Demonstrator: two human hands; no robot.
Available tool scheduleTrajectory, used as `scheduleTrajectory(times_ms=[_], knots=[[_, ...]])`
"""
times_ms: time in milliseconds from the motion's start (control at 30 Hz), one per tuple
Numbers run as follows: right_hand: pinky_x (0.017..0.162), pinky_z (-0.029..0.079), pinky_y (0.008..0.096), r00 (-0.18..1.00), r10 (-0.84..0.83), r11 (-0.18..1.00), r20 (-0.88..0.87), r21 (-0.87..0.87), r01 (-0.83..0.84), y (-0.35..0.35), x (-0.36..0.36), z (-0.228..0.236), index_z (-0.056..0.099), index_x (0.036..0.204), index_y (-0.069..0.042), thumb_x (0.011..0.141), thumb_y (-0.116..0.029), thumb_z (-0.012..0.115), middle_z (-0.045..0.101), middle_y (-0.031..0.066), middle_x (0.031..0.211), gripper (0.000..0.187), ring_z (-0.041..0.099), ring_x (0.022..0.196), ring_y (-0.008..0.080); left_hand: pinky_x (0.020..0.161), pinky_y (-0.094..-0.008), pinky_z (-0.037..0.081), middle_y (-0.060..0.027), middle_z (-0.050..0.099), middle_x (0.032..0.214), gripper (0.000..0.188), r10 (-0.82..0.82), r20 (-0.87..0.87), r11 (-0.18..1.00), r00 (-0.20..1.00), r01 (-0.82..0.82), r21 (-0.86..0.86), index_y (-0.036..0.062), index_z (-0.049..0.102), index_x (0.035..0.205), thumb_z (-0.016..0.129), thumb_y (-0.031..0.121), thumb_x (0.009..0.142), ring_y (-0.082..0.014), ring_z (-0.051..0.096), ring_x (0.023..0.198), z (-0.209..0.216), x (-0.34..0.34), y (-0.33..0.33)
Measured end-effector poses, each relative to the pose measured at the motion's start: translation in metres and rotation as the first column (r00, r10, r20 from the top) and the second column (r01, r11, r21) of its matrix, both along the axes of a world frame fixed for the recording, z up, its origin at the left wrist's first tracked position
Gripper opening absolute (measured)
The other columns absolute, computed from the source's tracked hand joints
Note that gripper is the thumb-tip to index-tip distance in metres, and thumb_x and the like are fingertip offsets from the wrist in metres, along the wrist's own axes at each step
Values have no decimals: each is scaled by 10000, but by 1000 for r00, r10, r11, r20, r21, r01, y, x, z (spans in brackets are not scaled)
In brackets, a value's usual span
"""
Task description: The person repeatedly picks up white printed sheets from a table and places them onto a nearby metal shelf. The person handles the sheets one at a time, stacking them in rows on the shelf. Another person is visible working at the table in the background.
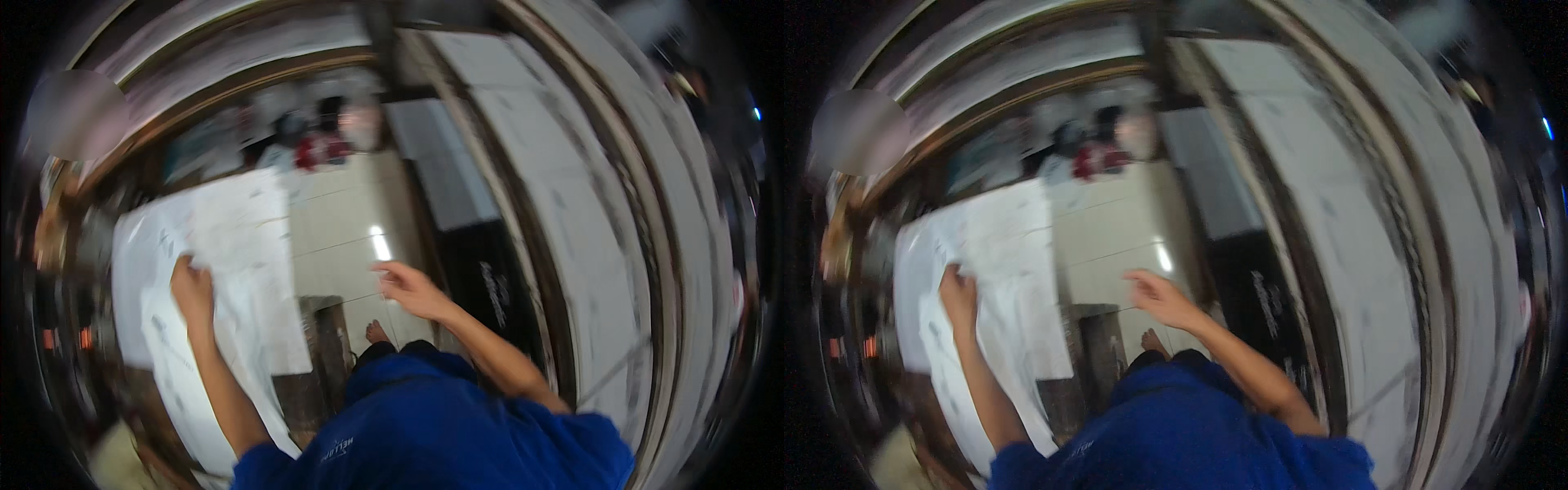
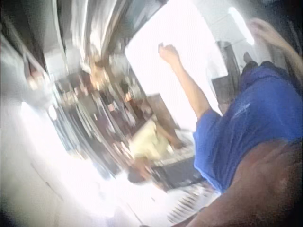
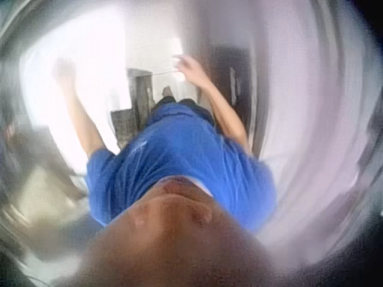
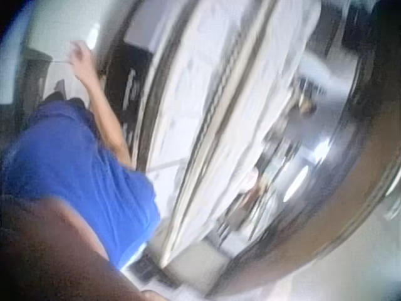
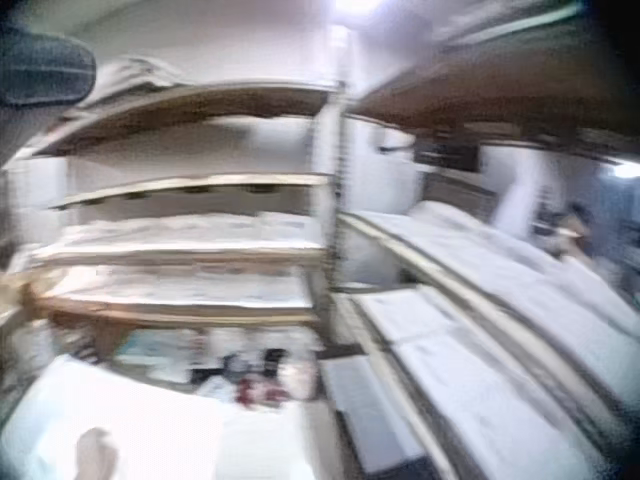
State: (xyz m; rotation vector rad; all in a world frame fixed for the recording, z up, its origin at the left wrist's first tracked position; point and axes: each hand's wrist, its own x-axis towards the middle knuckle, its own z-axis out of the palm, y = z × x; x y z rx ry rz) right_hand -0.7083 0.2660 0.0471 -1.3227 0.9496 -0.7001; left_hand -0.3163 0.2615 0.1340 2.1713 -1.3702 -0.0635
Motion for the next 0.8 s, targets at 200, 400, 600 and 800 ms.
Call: scheduleTrajectory(times_ms=[200,400,600,800], knots=[[845,484,372,959,259,912,114,-354,-205,-10,34,115,483,1290,-39,882,-276,597,526,197,1189,486,544,1078,285,639,-334,455,-169,564,861,324,-418,15,886,908,412,-214,-40,566,1122,541,-27,800,-255,546,719,23,-154,37],[830,459,431,978,-187,855,-91,-505,116,28,-28,116,601,1024,-8,852,-235,528,596,227,1007,294,594,907,385,616,-418,427,-169,512,811,228,-765,54,620,642,757,-206,-21,542,1044,561,-30,817,-343,506,697,3,-260,65],[716,488,388,884,-429,793,-187,-546,269,104,-119,97,613,942,4,806,-39,505,639,176,878,179,630,803,318,618,-358,440,-137,535,830,354,-930,-132,367,343,891,-266,-48,546,1144,579,-47,792,-245,524,680,2,-335,128],[663,452,282,741,-562,799,-367,-473,371,204,-227,112,612,940,-21,775,-8,495,621,80,841,202,561,737,146,556,-308,427,-134,571,837,267,-913,-148,406,379,814,-416,-57,590,1081,596,-21,817,-219,525,644,-8,-367,185]])
